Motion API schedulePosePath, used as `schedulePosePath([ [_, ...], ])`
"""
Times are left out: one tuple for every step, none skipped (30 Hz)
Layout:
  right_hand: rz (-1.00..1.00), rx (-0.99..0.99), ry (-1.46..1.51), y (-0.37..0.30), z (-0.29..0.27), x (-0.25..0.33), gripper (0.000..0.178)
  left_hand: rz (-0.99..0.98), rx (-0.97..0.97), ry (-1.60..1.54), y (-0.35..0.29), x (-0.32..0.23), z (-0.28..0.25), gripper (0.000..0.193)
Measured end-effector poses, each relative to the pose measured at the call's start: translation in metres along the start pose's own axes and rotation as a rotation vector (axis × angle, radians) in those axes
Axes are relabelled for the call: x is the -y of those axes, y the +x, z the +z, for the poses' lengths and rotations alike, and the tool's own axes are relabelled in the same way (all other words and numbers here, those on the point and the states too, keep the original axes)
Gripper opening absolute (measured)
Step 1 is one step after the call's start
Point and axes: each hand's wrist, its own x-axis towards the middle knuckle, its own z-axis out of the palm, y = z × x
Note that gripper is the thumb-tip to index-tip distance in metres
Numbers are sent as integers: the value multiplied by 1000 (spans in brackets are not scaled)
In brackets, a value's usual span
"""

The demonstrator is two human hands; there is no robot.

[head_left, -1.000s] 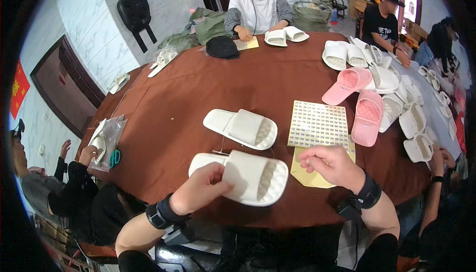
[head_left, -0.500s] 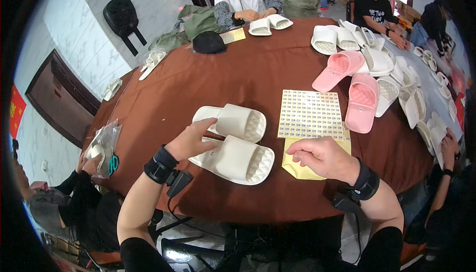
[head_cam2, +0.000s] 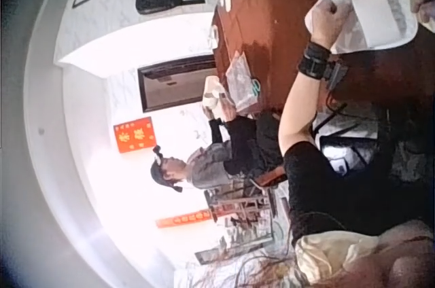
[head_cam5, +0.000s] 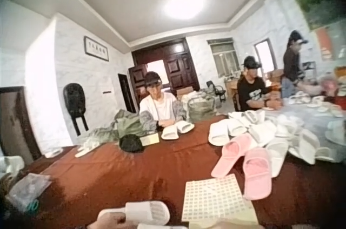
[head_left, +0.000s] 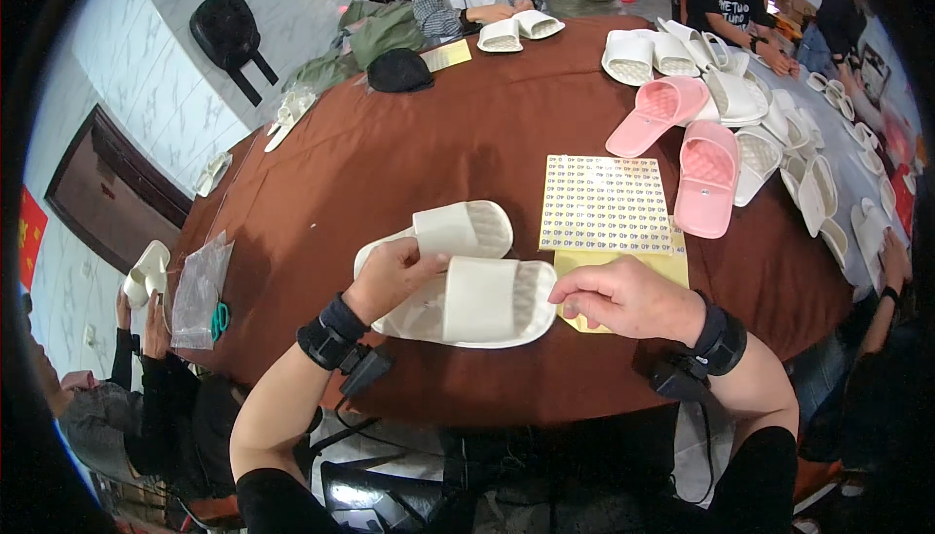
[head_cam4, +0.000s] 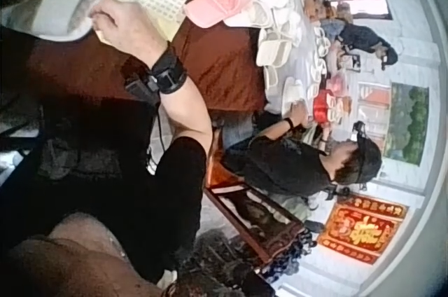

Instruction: Inspecting and sorting pairs of slippers at a production table.

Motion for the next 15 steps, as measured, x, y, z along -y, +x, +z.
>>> schedulePosePath([
  [82, 49, 75, 0, 1, 5, 17, -118, 13, -36, -5, -1, -1, 41],
  [84, 50, 76, 0, 1, 7, 17, -230, 30, -74, -8, -8, -2, 43],
  [60, 78, 55, 0, 2, 10, 18, -232, 31, -75, -12, -16, -2, 43],
  [36, 107, 34, 0, 4, 11, 19, -216, 21, -61, -17, -23, -2, 43],
  [39, 106, 36, 0, 6, 13, 19, -199, 12, -45, -21, -29, -2, 44],
  [19, 159, -33, 0, 9, 14, 21, -200, 16, -46, -26, -31, -3, 44],
  [-1, 213, -102, 0, 12, 15, 24, -234, 34, -104, -31, -31, -4, 44],
  [4, 210, -100, -1, 15, 16, 24, -268, 54, -163, -36, -32, -4, 44],
  [-5, 224, -136, -1, 18, 17, 27, -267, 60, -164, -42, -35, -5, 44],
  [-13, 238, -172, -2, 22, 18, 31, -248, 49, -159, -50, -38, -4, 44],
  [-6, 234, -169, -2, 24, 22, 31, -230, 39, -154, -57, -39, -4, 44],
  [-34, 270, -175, -1, 25, 28, 33, -228, 47, -155, -63, -38, -4, 44],
  [-62, 306, -182, 0, 26, 33, 36, -218, 33, -208, -70, -36, -4, 42],
  [-51, 299, -182, 2, 28, 36, 36, -204, 22, -263, -74, -38, -4, 40],
  [-37, 319, -198, 4, 30, 39, 37, -236, 16, -273, -79, -44, -5, 37],
])
